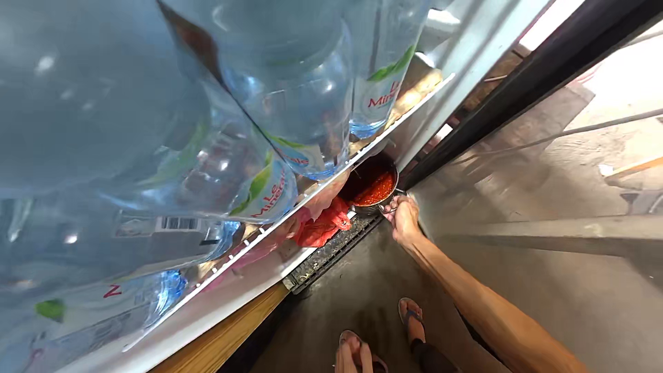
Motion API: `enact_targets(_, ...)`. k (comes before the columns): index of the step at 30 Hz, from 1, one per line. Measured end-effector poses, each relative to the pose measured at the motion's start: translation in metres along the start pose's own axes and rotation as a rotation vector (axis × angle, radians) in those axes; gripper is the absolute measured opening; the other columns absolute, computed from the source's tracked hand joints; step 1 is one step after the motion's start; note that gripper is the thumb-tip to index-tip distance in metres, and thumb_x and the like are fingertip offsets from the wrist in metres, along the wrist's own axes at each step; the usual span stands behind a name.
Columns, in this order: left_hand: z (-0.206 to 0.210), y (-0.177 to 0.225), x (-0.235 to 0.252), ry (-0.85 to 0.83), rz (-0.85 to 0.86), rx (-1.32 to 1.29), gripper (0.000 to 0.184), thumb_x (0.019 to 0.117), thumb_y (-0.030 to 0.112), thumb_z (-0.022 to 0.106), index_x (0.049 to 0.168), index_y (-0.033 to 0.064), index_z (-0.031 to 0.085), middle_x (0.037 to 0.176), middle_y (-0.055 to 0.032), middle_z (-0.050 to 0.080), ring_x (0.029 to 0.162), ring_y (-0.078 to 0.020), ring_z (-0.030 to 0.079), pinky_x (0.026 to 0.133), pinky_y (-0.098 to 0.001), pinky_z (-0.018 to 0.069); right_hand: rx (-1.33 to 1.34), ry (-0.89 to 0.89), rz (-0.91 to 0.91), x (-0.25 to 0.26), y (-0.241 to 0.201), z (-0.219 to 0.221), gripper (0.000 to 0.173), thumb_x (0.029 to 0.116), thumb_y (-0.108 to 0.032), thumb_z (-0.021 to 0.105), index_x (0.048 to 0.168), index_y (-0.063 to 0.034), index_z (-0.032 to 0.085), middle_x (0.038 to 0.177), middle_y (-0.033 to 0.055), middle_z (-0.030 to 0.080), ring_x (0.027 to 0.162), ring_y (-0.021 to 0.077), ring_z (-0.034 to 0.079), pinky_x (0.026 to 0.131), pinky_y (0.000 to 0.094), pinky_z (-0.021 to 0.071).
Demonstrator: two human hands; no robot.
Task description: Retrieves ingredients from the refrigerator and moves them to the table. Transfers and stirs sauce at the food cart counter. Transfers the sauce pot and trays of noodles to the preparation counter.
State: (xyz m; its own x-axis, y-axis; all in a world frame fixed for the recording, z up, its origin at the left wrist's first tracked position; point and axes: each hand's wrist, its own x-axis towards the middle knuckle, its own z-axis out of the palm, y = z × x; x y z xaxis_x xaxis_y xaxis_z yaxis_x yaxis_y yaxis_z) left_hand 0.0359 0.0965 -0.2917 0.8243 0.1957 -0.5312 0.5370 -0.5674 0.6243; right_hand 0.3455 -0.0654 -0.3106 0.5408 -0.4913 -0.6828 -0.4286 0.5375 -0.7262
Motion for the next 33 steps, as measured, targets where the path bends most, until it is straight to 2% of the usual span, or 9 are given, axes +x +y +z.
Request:
enact_targets(4,-0.007,0.052,0.105,0.059,0.221,-0.005,0.039,0.1045,0.023,0.050,0.124,-0.0082,0.064,0.111,-0.0231,0.070,0.106,-0.0356,0.069,0.095,-0.0511,0.0550,0.083,0.043,0.014,-0.008,0.018,-0.023,0.014,0.1095,-0.006,0.034,0.101,-0.0058,0.045,0.065,-0.0017,0.043,0.050,0.0086,0.048,0.055,0.0226,0.0505)
enact_targets(7,-0.013,0.096,0.166,-0.053,0.242,-0.033,0.043,0.1086,0.023,0.045,0.136,-0.0086,0.057,0.126,-0.0262,0.066,0.116,-0.0359,0.066,0.103,-0.0498,0.0508,0.114,0.065,0.030,-0.007,0.026,-0.039,0.014,0.1091,-0.006,0.035,0.099,-0.0077,0.045,0.063,-0.0028,0.043,0.050,0.0080,0.047,0.054,0.0228,0.0504)
enact_targets(9,-0.017,0.125,0.190,-0.113,0.267,-0.014,0.044,0.1096,0.021,0.042,0.141,-0.0078,0.053,0.133,-0.0264,0.063,0.122,-0.0351,0.064,0.107,-0.0481,0.0474,0.108,0.062,0.028,-0.005,0.027,-0.045,0.016,0.1092,-0.006,0.035,0.098,-0.0080,0.046,0.062,-0.0033,0.044,0.050,0.0079,0.048,0.055,0.0226,0.0508)
enact_targets(14,-0.023,0.185,0.224,0.033,0.427,0.123,0.038,0.1067,0.011,0.041,0.134,-0.0062,0.060,0.119,-0.0255,0.069,0.112,-0.0364,0.069,0.101,-0.0494,0.0516,0.096,0.034,0.018,0.006,0.031,-0.056,0.018,0.1087,-0.006,0.035,0.095,-0.0083,0.047,0.061,-0.0034,0.045,0.049,0.0084,0.049,0.055,0.0235,0.0515)
enact_targets(18,-0.025,0.219,0.251,0.047,0.283,0.168,0.040,0.1085,0.011,0.038,0.139,-0.0111,0.053,0.132,-0.0339,0.059,0.128,-0.0450,0.057,0.109,-0.0547,0.0419,0.084,0.029,0.019,0.009,0.030,-0.059,0.020,0.1100,-0.009,0.033,0.096,-0.0084,0.047,0.062,-0.0040,0.045,0.051,0.0086,0.049,0.059,0.0257,0.0540)
enact_targets(22,-0.011,0.213,0.283,-0.070,0.230,0.118,0.045,0.1121,0.022,0.035,0.145,-0.0069,0.047,0.145,-0.0311,0.050,0.138,-0.0431,0.047,0.112,-0.0570,0.0374,0.089,0.024,0.007,0.009,0.032,-0.060,0.022,0.1102,-0.008,0.032,0.094,-0.0086,0.047,0.061,-0.0041,0.045,0.050,0.0081,0.050,0.059,0.0249,0.0541)
enact_targets(27,0.002,0.202,0.337,0.111,0.162,0.207,0.044,0.1106,0.024,0.041,0.141,-0.0058,0.054,0.144,-0.0287,0.054,0.137,-0.0417,0.049,0.113,-0.0563,0.0369,0.107,0.022,0.007,0.008,0.032,-0.059,0.022,0.1100,-0.008,0.034,0.093,-0.0083,0.048,0.059,-0.0040,0.044,0.049,0.0079,0.049,0.057,0.0234,0.0526)
enact_targets(31,0.006,0.191,0.323,0.096,0.149,0.153,0.043,0.1104,0.025,0.043,0.142,-0.0033,0.053,0.142,-0.0288,0.054,0.134,-0.0428,0.051,0.108,-0.0588,0.0416,0.078,0.054,-0.001,0.002,0.035,-0.073,0.022,0.1090,-0.006,0.034,0.092,-0.0084,0.048,0.058,-0.0045,0.043,0.049,0.0076,0.048,0.056,0.0232,0.0516)
enact_targets(33,0.009,0.194,0.300,0.030,0.158,0.061,0.045,0.1123,0.022,0.036,0.147,-0.0048,0.046,0.148,-0.0298,0.049,0.140,-0.0422,0.044,0.114,-0.0560,0.0352,0.042,0.096,0.024,-0.009,0.038,-0.089,0.021,0.1095,-0.007,0.033,0.093,-0.0086,0.047,0.058,-0.0056,0.041,0.048,0.0066,0.047,0.054,0.0226,0.0504)
